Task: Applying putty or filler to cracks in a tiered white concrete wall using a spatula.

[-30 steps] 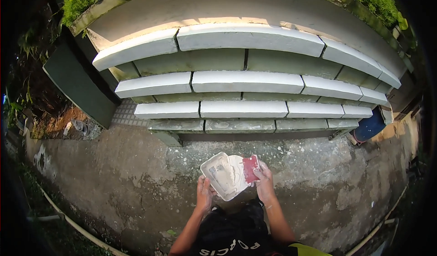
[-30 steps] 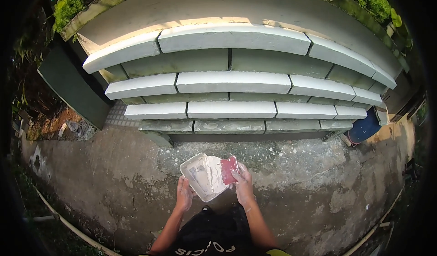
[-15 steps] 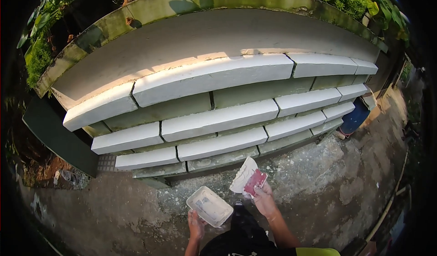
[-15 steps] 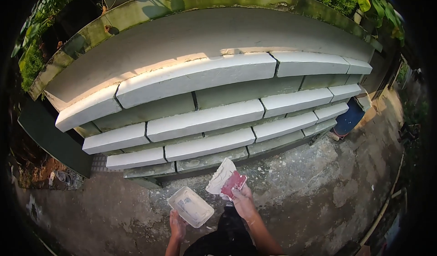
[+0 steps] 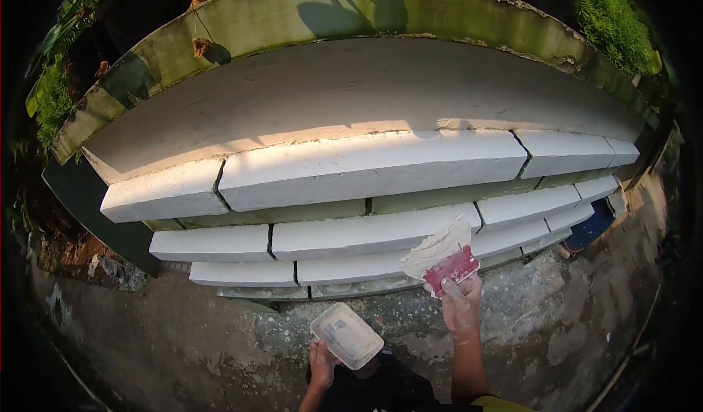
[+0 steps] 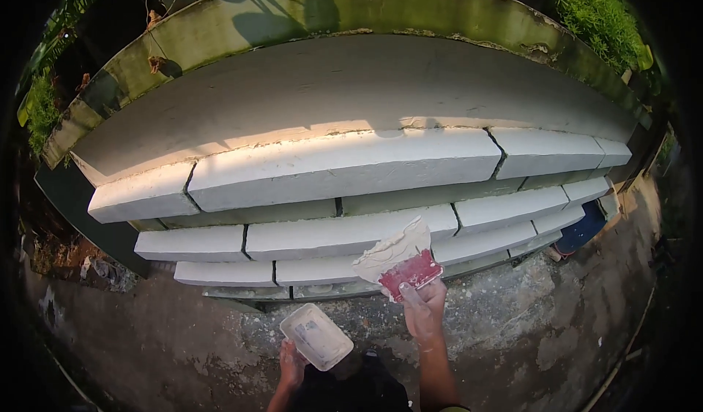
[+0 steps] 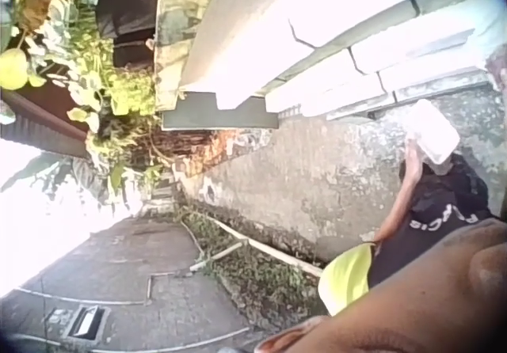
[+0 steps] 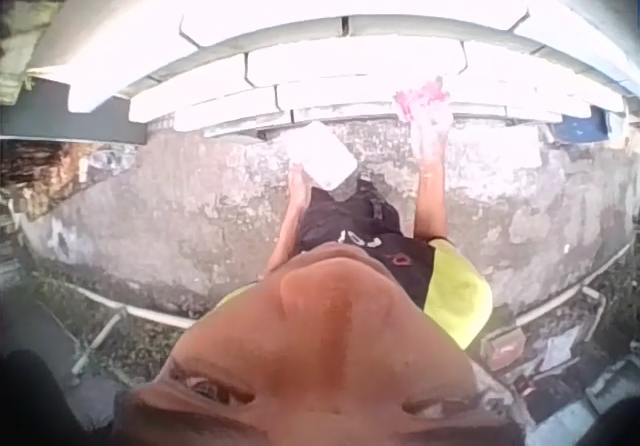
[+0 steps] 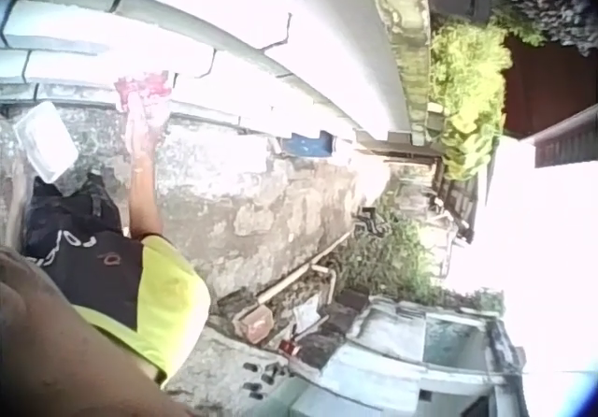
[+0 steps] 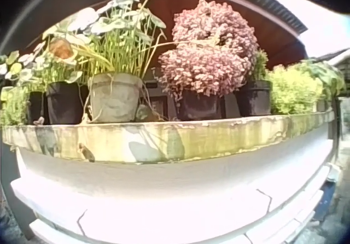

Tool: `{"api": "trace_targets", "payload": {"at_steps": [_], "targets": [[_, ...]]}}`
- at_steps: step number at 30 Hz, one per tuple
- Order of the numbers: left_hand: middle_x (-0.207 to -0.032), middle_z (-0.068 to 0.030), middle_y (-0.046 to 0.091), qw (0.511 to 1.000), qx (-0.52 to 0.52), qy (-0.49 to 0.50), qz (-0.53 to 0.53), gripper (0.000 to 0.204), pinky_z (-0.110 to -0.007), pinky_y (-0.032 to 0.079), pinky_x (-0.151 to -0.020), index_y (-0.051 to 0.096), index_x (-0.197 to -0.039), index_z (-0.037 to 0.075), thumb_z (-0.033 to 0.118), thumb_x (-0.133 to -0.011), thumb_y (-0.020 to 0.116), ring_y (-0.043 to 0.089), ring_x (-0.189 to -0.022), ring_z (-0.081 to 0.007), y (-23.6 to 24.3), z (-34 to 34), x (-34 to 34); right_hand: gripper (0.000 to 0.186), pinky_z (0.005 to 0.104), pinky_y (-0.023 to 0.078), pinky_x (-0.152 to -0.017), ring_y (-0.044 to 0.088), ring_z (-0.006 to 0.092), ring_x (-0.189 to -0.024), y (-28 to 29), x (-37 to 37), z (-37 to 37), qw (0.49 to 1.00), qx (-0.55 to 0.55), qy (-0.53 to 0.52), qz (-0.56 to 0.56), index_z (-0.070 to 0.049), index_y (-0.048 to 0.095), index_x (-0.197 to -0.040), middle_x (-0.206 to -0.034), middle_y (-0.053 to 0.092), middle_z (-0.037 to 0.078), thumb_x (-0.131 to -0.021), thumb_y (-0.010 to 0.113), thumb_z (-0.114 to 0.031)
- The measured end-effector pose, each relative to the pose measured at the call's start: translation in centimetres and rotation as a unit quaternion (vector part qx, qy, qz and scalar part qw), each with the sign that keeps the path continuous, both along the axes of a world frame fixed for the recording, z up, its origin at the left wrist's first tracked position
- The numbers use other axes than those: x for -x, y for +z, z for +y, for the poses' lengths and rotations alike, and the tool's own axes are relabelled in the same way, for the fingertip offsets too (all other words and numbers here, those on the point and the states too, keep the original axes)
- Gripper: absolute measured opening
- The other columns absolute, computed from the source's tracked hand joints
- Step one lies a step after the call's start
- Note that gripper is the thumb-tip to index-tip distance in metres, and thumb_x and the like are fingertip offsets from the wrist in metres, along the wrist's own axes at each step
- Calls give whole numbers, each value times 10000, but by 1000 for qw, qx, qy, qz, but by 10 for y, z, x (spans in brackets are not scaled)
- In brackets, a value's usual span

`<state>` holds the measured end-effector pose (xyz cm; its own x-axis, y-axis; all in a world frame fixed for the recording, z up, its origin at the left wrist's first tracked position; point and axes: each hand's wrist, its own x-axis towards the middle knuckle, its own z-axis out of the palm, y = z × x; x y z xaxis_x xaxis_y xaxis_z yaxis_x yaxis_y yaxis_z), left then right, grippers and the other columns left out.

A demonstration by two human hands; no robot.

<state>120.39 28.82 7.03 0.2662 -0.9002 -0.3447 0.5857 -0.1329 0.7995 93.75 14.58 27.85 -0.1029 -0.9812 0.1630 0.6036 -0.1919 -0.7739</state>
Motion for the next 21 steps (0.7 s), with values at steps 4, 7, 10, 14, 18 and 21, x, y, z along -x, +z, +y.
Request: {"api": "trace_targets", "payload": {"at_steps": [4,7,10,14,18,21], "targets": [[-1210,-105,532,999,-4,-41,3,366,-459,555,-800,382,-1273,101,331,-996,449,609,-1032,-277,15,-23,-26,461,336,524,-863,623,208,-994,62,-10,-40,968,108,-178,141,53,439,-1252,-1139,599,154,-822,597,109],[-1225,-113,528,995,4,-96,10,368,-464,556,-801,374,-1286,104,317,-996,451,612,-1033,-290,12,-31,-59,372,310,534,-839,644,199,-954,126,-13,-81,900,123,-353,222,73,459,-1213,-1069,632,164,-858,572,94],[-1225,-116,528,991,3,-130,30,378,-472,555,-804,366,-1295,99,312,-994,453,607,-1043,-298,10,-44,-86,330,363,522,-782,685,283,-831,170,-12,-142,678,129,-572,443,101,539,-1136,-960,667,218,-809,563,61],[-1221,-102,532,981,12,-194,-10,368,-466,546,-821,385,-1282,105,322,-992,452,593,-1066,-277,32,-56,-113,195,458,508,-718,618,458,-790,201,-72,-194,639,14,-514,572,72,596,-953,-809,642,255,-768,543,44],[-1212,-80,538,981,11,-193,-23,374,-439,540,-818,401,-1281,112,337,-986,458,587,-1066,-247,21,-68,-152,178,474,501,-672,618,435,-669,180,-154,-189,609,102,-523,588,48,596,-934,-680,615,238,-770,527,48],[-1206,-71,543,980,21,-200,-5,374,-428,548,-785,404,-1277,115,341,-984,462,598,-1042,-241,20,-78,-164,346,480,493,-687,621,431,-683,191,-159,-149,642,67,-508,570,15,597,-1109,-716,622,254,-775,514,54]]}}
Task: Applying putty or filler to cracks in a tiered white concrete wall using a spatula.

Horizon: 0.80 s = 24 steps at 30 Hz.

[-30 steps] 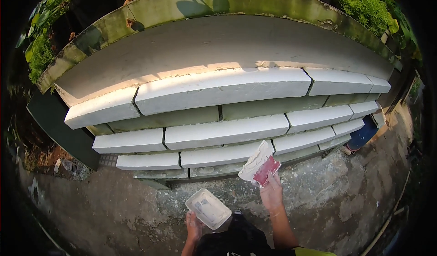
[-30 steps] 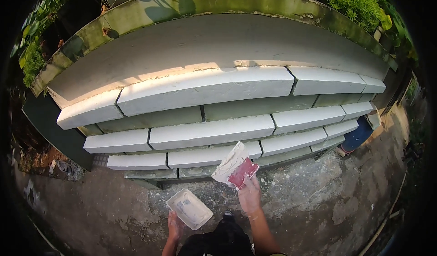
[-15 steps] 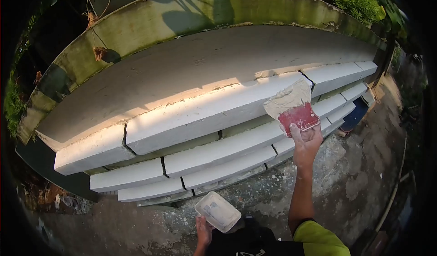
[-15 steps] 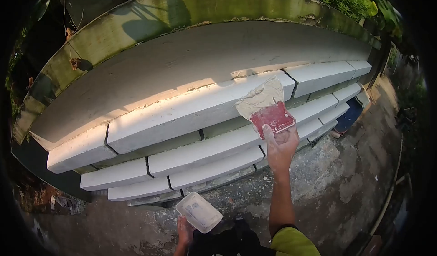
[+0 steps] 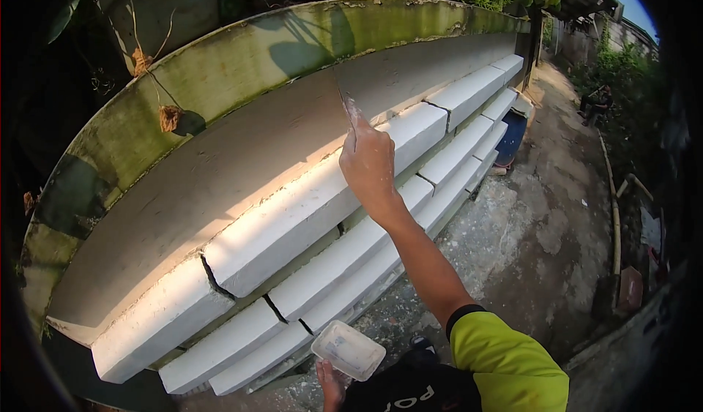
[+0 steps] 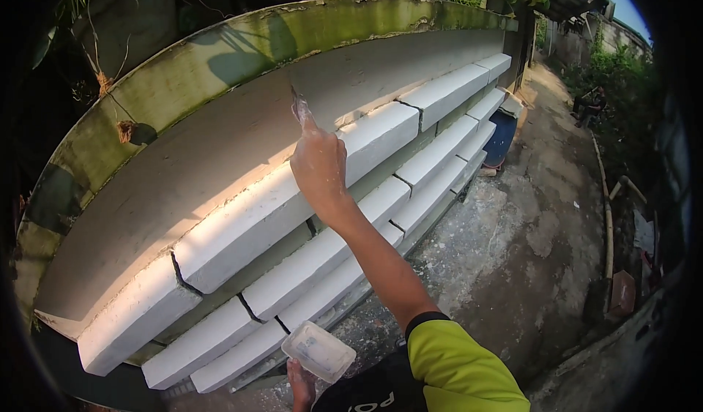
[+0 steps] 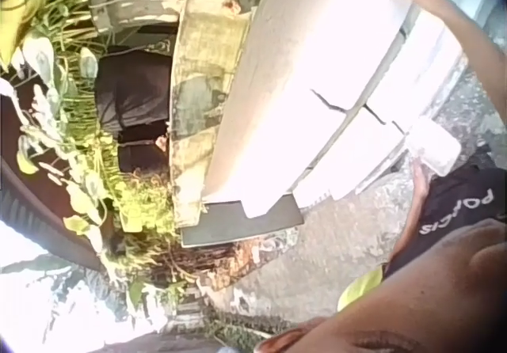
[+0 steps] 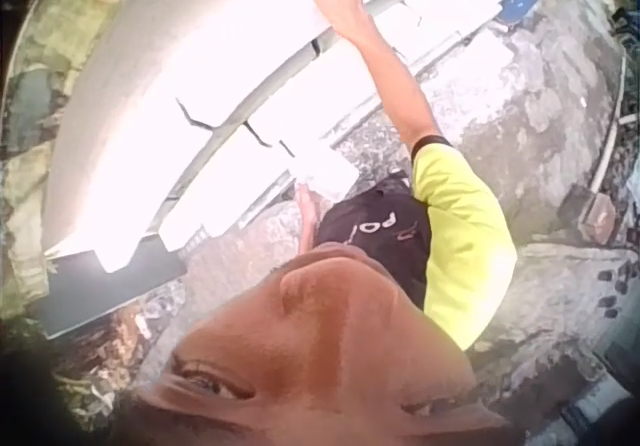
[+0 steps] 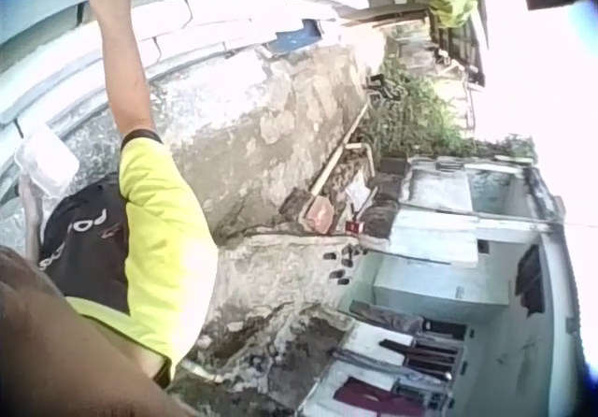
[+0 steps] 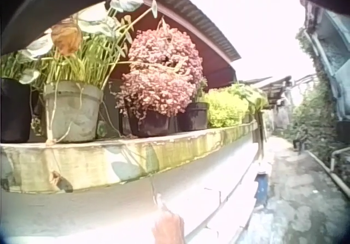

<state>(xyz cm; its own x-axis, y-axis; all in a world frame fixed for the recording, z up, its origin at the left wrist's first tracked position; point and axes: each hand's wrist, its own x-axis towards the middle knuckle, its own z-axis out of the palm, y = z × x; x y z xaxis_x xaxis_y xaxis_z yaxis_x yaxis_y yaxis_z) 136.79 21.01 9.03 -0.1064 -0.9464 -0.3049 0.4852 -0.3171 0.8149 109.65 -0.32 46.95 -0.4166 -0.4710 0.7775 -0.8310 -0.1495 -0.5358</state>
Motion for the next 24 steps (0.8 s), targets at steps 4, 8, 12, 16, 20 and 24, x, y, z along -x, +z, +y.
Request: {"api": "trace_targets", "payload": {"at_steps": [4,8,12,16,20,24], "targets": [[-1201,-67,548,999,-10,-33,-3,369,-433,542,-796,408,-1272,118,338,-982,468,591,-1058,-243,-5,-7,-26,537,478,488,-724,631,431,-747,8,59,4,991,43,-119,-45,-45,523,-1309,-810,644,273,-780,515,51],[-1213,-85,550,997,-12,-77,-15,393,-459,496,-875,410,-1284,103,354,-985,457,562,-1107,-252,1,-12,-25,372,479,496,-737,630,441,-762,11,114,-46,989,45,-143,-16,25,592,-1143,-811,648,269,-776,536,34],[-1335,-171,495,983,-76,-93,-137,531,-332,315,-1065,415,-1375,-29,354,-1007,395,439,-1225,-217,-18,-32,-17,97,499,494,-724,620,446,-765,-21,54,-67,997,16,-69,11,42,580,-863,-749,632,258,-783,535,10],[-1377,-204,452,974,21,-109,-198,490,-364,290,-1093,410,-1361,-46,279,-994,412,406,-1282,-282,-91,-41,-33,426,496,492,-701,619,428,-722,-31,-22,-8,996,-59,57,44,6,546,-1225,-733,617,256,-801,512,37],[-1438,-249,365,950,68,-146,-267,496,-394,233,-1134,365,-1390,-49,158,-942,420,320,-1354,-349,-93,-48,-7,573,471,488,-666,620,408,-690,-30,45,6,998,68,5,2,-62,445,-1373,-735,614,254,-813,508,42],[-1468,-277,293,920,116,-166,-335,548,-409,185,-1157,335,-1407,-50,78,-881,426,246,-1389,-385,-174,-66,-33,509,446,484,-631,625,401,-672,16,107,-30,989,58,-129,-38,-13,506,-1309,-721,619,254,-803,514,52]]}}
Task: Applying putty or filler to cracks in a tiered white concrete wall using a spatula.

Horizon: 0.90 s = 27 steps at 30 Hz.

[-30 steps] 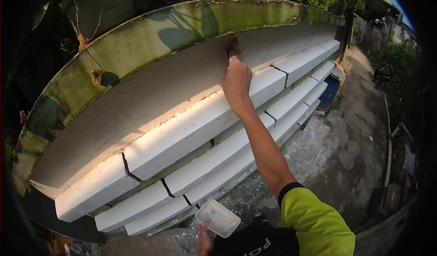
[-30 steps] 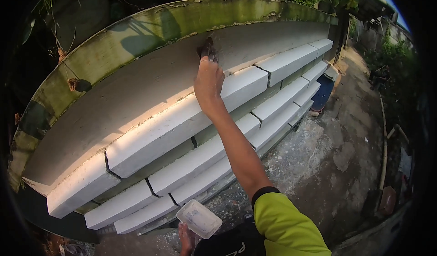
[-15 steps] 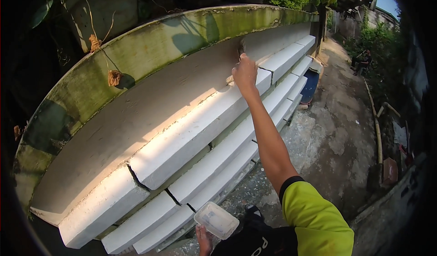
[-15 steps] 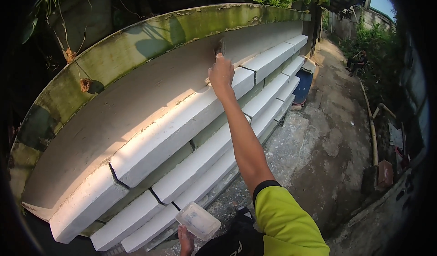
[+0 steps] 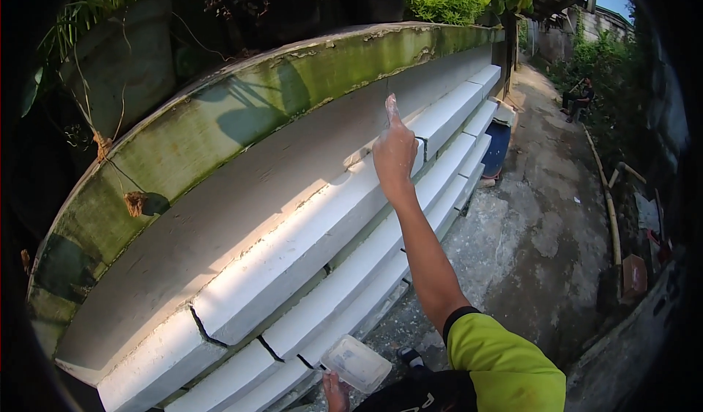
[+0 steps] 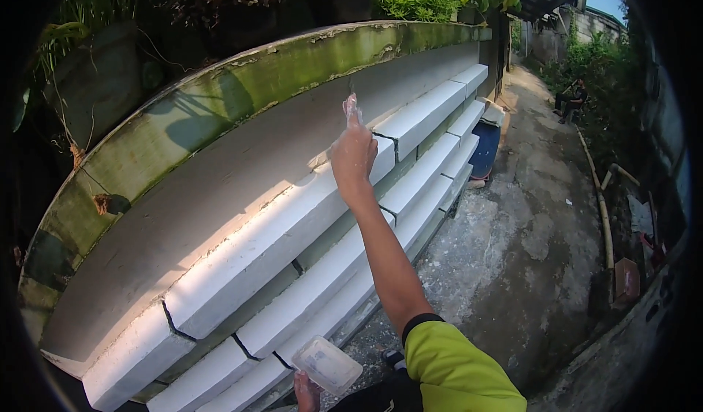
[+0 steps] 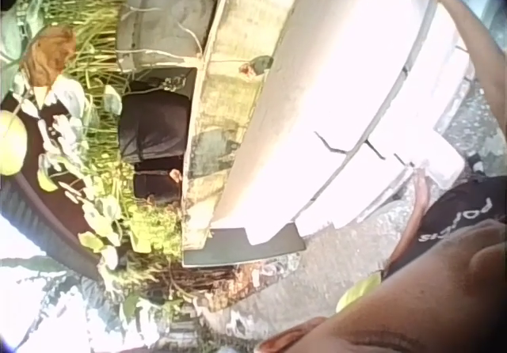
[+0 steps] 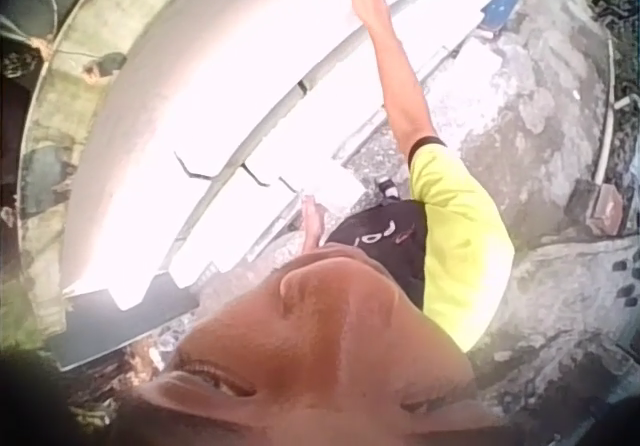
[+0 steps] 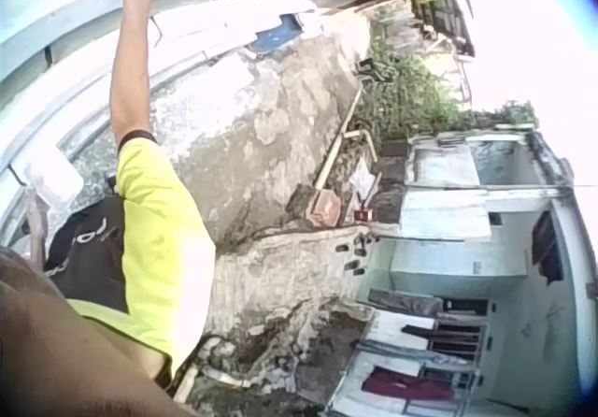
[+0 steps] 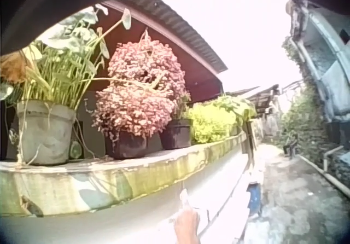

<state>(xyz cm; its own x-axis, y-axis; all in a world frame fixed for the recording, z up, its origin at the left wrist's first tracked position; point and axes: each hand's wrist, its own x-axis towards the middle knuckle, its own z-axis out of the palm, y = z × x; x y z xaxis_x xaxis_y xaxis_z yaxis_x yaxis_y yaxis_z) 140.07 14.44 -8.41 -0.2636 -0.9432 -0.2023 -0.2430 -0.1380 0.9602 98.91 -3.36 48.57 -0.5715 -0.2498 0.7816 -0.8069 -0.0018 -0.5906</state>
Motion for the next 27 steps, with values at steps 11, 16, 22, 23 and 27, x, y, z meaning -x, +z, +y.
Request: {"api": "trace_targets", "payload": {"at_steps": [11,16,22,23,27], "targets": [[-728,-26,519,926,-184,126,305,190,-276,421,-565,563,-975,108,254,-1000,443,495,-659,-119,115,7,89,736,372,559,-646,671,383,-806,-28,-90,59,949,-34,283,133,-7,339,-1418,-1229,572,243,-718,555,66],[-633,56,378,951,-116,170,231,237,-235,305,-471,529,-887,137,321,-1009,444,365,-558,-60,137,9,123,602,435,510,-700,642,388,-716,0,43,13,998,-60,8,-17,27,423,-1334,-919,642,245,-750,559,80],[-1024,-99,582,960,-133,148,197,423,-334,446,-820,528,-1233,-18,315,-1026,370,521,-916,-197,160,13,134,312,437,525,-591,647,396,-690,-32,-4,-27,987,-100,87,86,95,543,-1067,-822,636,238,-765,580,23],[-1024,-99,582,960,-130,154,196,423,-334,446,-820,528,-1233,-18,315,-1026,370,521,-916,-197,159,13,130,364,418,527,-589,647,391,-684,-38,-37,-16,981,-78,131,123,78,537,-1118,-834,640,232,-760,578,31],[-1121,-120,560,966,-134,150,162,447,-338,423,-876,518,-1263,-20,324,-1028,357,500,-986,-200,153,11,128,683,385,566,-679,670,376,-804,-47,-62,41,930,-55,322,169,46,370,-1364,-1136,594,276,-716,584,56]]}}
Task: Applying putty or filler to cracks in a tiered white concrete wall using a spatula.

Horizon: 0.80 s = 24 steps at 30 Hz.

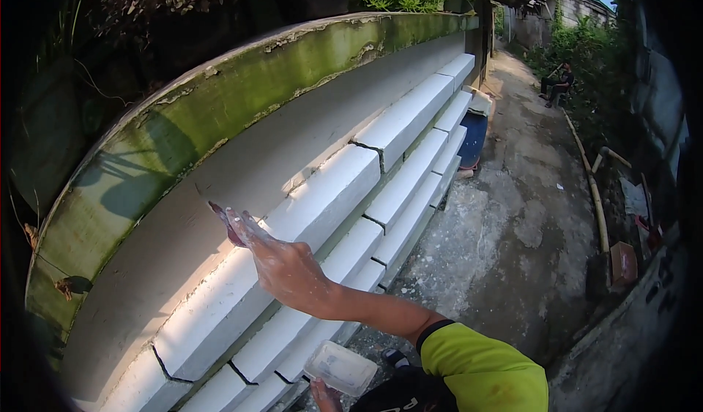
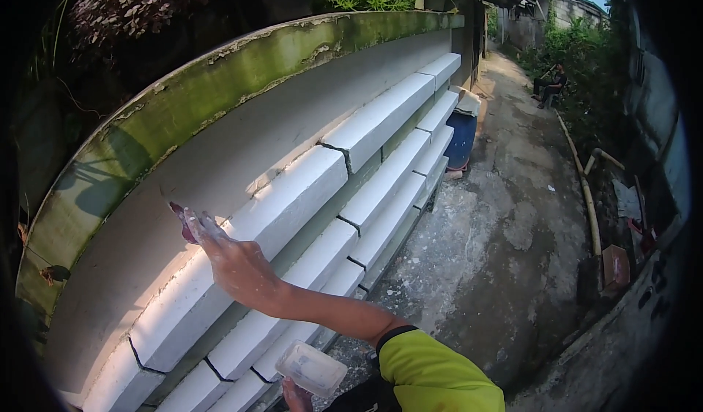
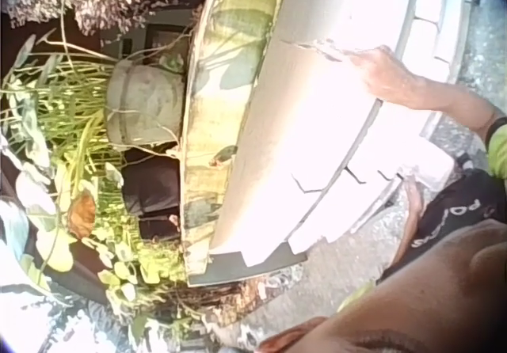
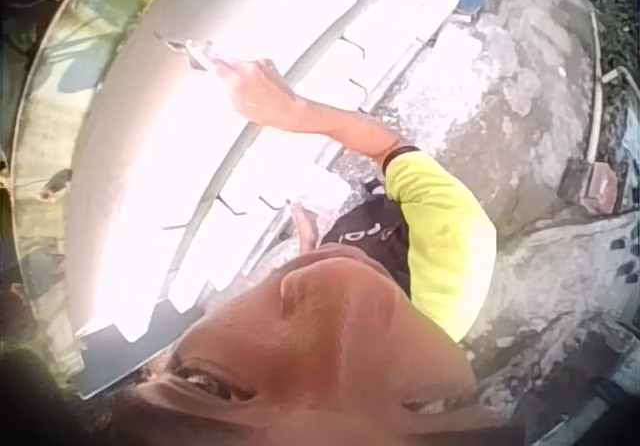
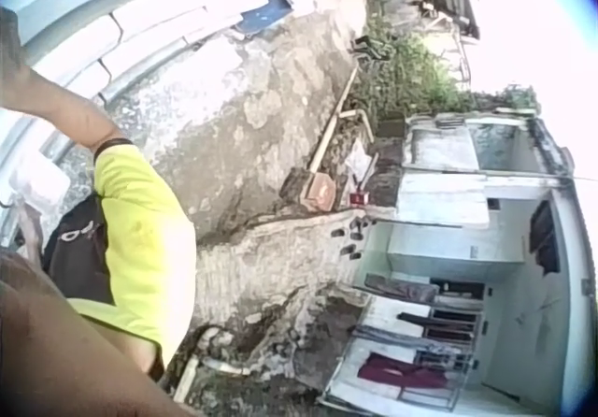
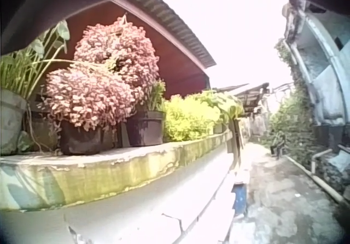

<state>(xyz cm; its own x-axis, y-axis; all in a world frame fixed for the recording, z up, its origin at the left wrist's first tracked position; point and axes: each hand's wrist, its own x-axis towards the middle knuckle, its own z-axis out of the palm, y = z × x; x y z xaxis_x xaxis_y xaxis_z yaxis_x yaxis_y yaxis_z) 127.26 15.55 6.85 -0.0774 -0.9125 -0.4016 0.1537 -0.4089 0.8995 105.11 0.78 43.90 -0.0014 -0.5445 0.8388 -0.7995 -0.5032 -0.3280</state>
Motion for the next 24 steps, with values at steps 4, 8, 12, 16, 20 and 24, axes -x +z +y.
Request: {"api": "trace_targets", "payload": {"at_steps": [4,8,12,16,20,24], "targets": [[-1028,-90,571,1000,25,0,14,440,-315,447,-805,535,-1229,-25,325,-1029,358,506,-901,-166,-9,-3,-6,647,445,512,-699,651,381,-708,40,98,-13,958,-102,-231,-138,24,405,-1363,-847,654,237,-736,550,93],[-1009,-80,565,999,-2,-25,43,442,-305,451,-789,533,-1225,-33,323,-1030,357,501,-882,-155,-20,-3,-4,435,459,519,-694,645,411,-717,43,183,-80,910,-15,-382,-164,60,536,-1178,-742,635,224,-745,570,79],[-786,3,502,997,42,62,30,366,-254,407,-608,575,-1049,33,335,-1029,369,448,-701,-94,11,-1,25,147,474,518,-660,640,420,-721,34,127,-95,948,-39,-306,-75,62,550,-862,-732,630,244,-724,591,35],[-635,63,404,993,-12,103,48,331,-225,339,-495,550,-885,107,349,-1027,373,380,-575,-64,31,-2,41,494,407,533,-647,647,379,-710,5,42,-28,997,-25,-71,-20,53,519,-1236,-911,653,245,-745,579,54],[-638,54,412,990,-26,131,47,352,-232,346,-503,550,-883,104,366,-1028,364,388,-583,-70,14,-3,30,503,412,523,-689,637,398,-777,15,89,-3,991,-51,-62,-104,-76,507,-1333,-1032,637,242,-844,530,39],[-601,63,380,994,0,111,16,349,-222,287,-449,529,-827,139,372,-1027,365,345,-532,-55,-3,-9,44,433,465,495,-700,619,425,-724,49,220,-42,920,33,-370,-126,47,555,-1202,-762,620,263,-770,541,69]]}}
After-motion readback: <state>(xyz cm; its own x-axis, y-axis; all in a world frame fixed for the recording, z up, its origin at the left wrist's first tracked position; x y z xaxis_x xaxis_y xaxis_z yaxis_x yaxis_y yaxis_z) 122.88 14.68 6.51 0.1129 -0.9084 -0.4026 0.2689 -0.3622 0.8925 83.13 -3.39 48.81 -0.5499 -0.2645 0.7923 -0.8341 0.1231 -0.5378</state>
